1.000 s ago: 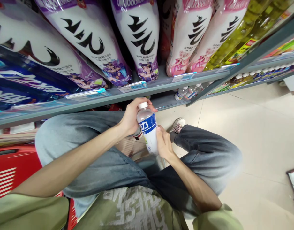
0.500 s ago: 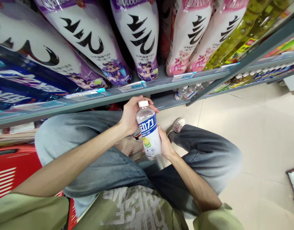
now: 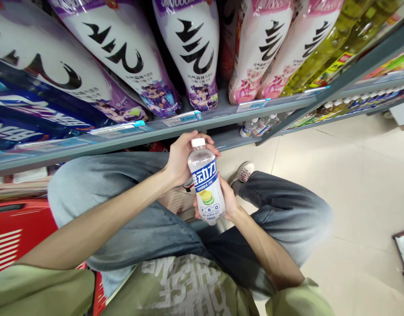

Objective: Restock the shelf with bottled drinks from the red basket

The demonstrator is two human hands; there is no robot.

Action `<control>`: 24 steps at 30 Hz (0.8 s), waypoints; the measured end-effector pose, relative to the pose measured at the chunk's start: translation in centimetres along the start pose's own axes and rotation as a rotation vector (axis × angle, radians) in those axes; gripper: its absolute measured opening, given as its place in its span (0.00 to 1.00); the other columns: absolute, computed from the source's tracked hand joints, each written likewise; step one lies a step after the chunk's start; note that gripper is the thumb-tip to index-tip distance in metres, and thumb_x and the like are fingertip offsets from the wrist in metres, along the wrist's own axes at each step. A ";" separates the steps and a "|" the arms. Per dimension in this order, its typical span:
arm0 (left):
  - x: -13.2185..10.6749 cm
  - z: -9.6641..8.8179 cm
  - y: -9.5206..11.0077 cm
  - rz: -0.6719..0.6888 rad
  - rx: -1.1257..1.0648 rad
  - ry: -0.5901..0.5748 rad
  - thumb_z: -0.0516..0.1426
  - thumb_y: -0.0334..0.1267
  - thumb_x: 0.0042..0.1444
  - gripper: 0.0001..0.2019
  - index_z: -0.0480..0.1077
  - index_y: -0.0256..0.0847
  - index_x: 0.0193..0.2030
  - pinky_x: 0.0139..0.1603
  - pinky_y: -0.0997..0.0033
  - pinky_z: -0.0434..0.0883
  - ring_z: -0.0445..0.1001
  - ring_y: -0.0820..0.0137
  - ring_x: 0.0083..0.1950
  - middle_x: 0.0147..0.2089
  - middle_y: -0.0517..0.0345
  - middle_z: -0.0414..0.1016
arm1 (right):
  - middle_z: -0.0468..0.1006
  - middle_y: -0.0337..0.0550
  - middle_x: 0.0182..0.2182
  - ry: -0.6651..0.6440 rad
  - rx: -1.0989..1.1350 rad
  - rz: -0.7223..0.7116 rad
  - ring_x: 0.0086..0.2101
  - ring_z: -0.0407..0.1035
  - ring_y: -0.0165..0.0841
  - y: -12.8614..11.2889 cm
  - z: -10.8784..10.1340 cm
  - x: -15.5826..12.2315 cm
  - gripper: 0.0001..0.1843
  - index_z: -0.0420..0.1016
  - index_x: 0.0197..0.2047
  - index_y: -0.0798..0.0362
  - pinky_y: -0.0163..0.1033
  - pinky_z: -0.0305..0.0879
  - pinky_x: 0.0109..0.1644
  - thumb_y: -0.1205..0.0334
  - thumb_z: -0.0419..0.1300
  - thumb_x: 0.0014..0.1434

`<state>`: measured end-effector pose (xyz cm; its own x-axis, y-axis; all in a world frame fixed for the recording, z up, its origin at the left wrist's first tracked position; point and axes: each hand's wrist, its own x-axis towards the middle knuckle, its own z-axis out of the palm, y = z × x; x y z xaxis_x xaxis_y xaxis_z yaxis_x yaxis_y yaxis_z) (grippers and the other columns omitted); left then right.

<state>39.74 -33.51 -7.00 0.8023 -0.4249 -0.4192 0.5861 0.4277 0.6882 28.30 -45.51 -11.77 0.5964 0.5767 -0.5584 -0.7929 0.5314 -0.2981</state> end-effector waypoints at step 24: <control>0.4 0.1 0.1 -0.079 0.247 0.033 0.67 0.39 0.46 0.14 0.71 0.38 0.38 0.37 0.70 0.74 0.79 0.67 0.33 0.33 0.54 0.82 | 0.79 0.48 0.27 0.006 0.109 -0.054 0.25 0.75 0.41 1.1 -0.1 0.9 0.39 0.73 0.49 0.56 0.44 0.72 0.29 0.36 0.31 0.70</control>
<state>40.15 -33.75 -7.04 0.7611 -0.4208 -0.4937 0.6047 0.1848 0.7747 27.90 -44.48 -12.67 0.6370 0.5418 -0.5483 -0.7411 0.6262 -0.2423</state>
